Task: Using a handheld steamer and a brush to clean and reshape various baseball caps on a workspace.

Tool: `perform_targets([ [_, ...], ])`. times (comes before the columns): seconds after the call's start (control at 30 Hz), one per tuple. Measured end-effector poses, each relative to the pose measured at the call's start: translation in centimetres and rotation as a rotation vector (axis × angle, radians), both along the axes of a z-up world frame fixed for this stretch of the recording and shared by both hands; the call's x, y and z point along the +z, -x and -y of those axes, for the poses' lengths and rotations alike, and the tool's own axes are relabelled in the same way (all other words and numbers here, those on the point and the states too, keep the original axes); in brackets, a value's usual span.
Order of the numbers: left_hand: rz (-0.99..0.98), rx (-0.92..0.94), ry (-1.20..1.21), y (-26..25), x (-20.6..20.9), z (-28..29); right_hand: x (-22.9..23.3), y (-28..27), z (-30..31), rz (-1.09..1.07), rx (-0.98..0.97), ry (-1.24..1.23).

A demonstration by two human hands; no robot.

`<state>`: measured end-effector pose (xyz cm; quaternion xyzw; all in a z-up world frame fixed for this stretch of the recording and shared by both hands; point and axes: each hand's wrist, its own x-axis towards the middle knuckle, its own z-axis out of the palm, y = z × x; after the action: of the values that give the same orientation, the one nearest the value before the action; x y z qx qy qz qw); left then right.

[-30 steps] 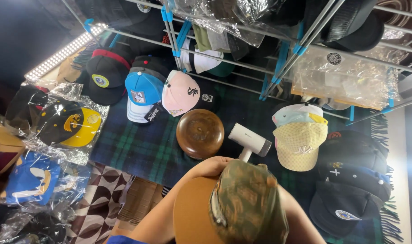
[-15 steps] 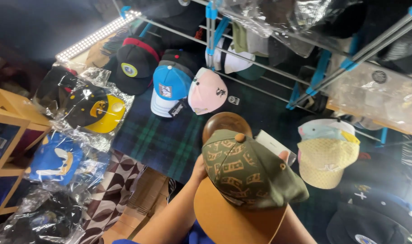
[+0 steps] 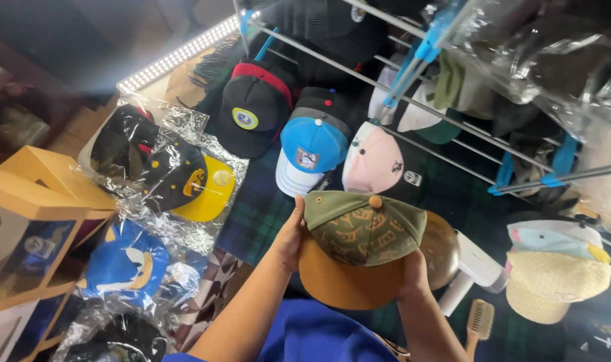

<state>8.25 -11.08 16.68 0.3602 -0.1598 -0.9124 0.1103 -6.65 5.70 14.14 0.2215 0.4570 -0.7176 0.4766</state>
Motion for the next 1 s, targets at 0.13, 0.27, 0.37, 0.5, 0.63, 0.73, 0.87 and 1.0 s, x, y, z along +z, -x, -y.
perform_targets([
  [0.13,-0.025,-0.079,-0.145,-2.5,-2.3,2.2,-3.1,-0.3,3.5,0.021,0.118,-0.045],
  [0.27,0.082,-0.066,-0.165,-5.0,-4.3,5.3,-6.5,-1.0,5.2,0.033,0.225,-0.038],
  [0.37,0.112,0.000,-0.218,-5.8,-2.7,7.9,-8.9,-2.2,7.2,0.053,0.287,-0.054],
  [0.5,0.185,-0.018,-0.105,-7.3,-7.3,13.5,-12.3,-4.0,9.9,0.076,0.374,-0.060],
  [0.63,0.219,0.105,-0.012,-7.5,-10.6,19.2,-12.9,-4.7,14.4,0.093,0.480,-0.046],
  [0.73,0.170,0.170,-0.002,-7.3,-9.3,22.0,-12.3,-4.6,18.3,0.075,0.518,-0.040],
  [0.87,0.146,0.226,0.115,-8.8,-12.0,24.9,-12.8,-4.2,23.7,0.039,0.465,-0.013],
  [1.0,0.218,0.293,0.134,-10.1,-18.7,23.5,-14.7,-4.9,27.5,0.036,0.412,0.013],
])
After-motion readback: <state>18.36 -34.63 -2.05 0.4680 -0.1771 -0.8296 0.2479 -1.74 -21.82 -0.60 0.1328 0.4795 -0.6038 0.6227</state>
